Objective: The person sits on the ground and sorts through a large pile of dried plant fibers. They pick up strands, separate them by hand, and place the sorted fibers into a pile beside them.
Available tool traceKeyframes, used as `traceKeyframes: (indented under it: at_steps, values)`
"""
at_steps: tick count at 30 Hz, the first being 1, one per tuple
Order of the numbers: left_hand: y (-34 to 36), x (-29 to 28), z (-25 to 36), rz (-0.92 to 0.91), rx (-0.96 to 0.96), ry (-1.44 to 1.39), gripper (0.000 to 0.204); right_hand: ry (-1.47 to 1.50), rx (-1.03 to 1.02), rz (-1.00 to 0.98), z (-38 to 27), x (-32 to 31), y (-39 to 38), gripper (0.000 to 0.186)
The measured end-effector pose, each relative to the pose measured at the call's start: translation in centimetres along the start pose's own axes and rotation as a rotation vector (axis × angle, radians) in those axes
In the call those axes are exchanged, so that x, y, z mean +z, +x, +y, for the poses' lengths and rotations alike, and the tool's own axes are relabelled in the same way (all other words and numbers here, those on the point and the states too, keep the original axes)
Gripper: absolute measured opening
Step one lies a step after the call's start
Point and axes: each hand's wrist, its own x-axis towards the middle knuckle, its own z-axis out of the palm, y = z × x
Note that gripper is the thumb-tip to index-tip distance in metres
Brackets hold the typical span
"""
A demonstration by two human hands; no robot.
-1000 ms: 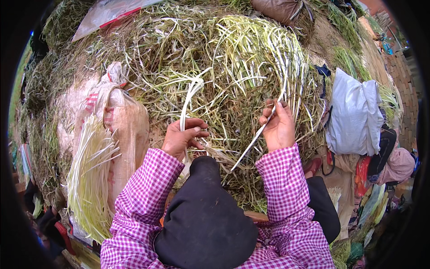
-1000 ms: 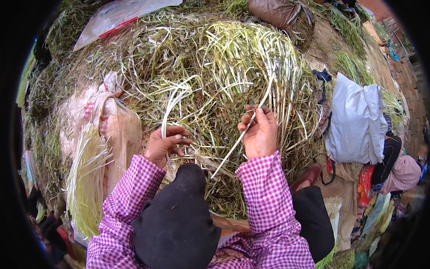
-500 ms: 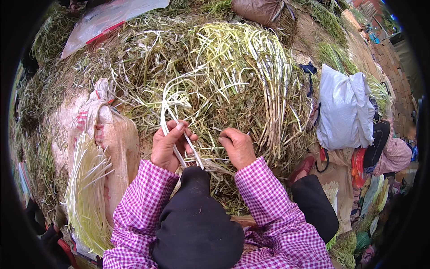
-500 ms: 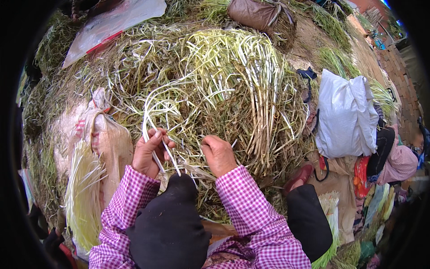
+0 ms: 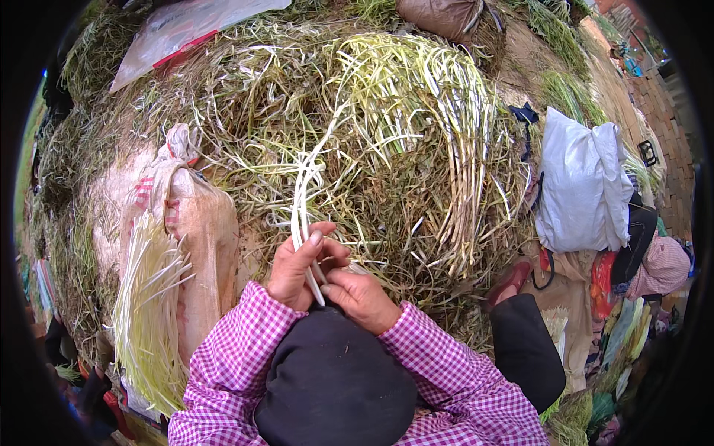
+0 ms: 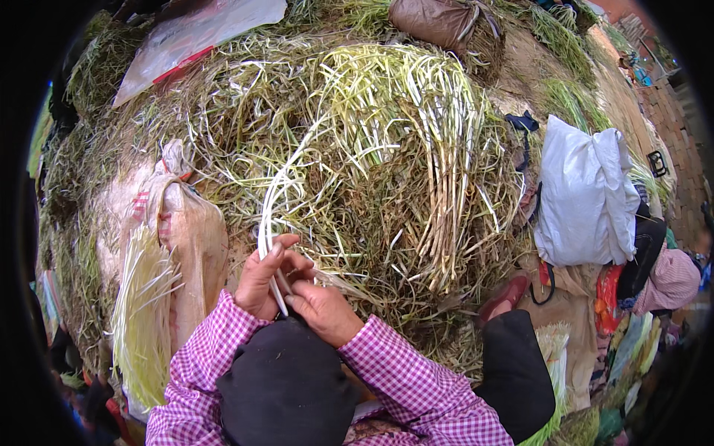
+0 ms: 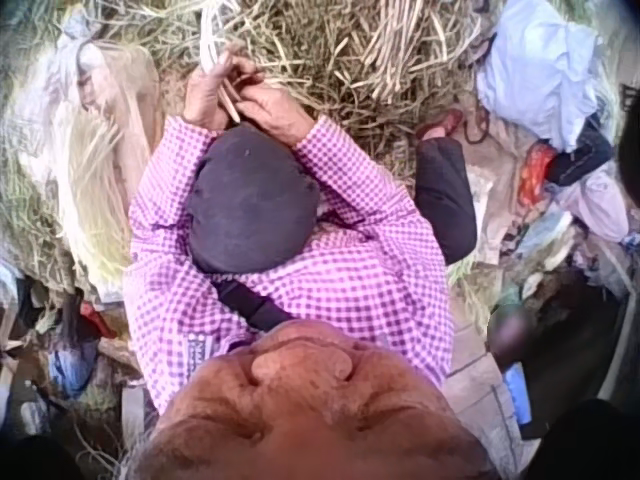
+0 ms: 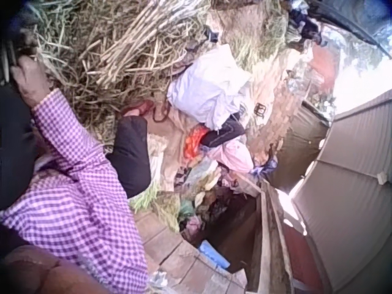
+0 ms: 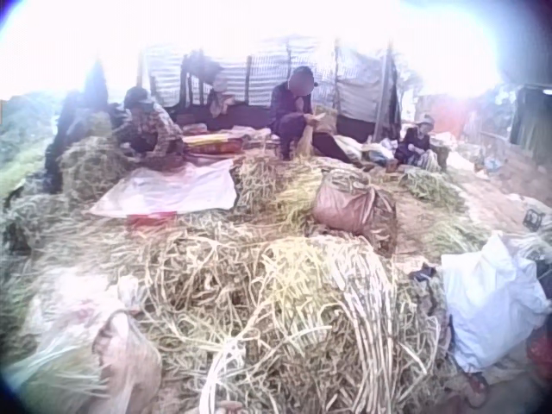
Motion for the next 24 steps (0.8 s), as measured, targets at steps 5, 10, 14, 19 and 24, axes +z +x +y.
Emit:
traceKeyframes:
  at_steps: [5,10,14,19,24]
  values:
    - [-1.1,-1.1,2.3,-0.232,0.064,0.099,0.034,-0.189,0.09,-0.407,-1.5,-5.0,1.4,0.028]
    - [2.1,-0.3,4.2,0.059,0.207,-0.118,0.026,-0.577,0.222,0.569,0.7,-15.2,5.3,0.021]
    - [3.4,-0.4,2.1,0.15,0.115,-0.145,0.023,-0.996,0.379,0.742,1.7,-18.1,8.2,0.023]
    - [3.2,-0.5,1.5,0.186,0.099,-0.129,0.022,-0.558,0.348,0.876,1.8,-21.6,8.1,0.006]
    - [2.9,-1.1,1.7,0.179,0.121,-0.157,0.021,0.127,-0.225,1.114,-4.5,-20.3,5.4,0.009]
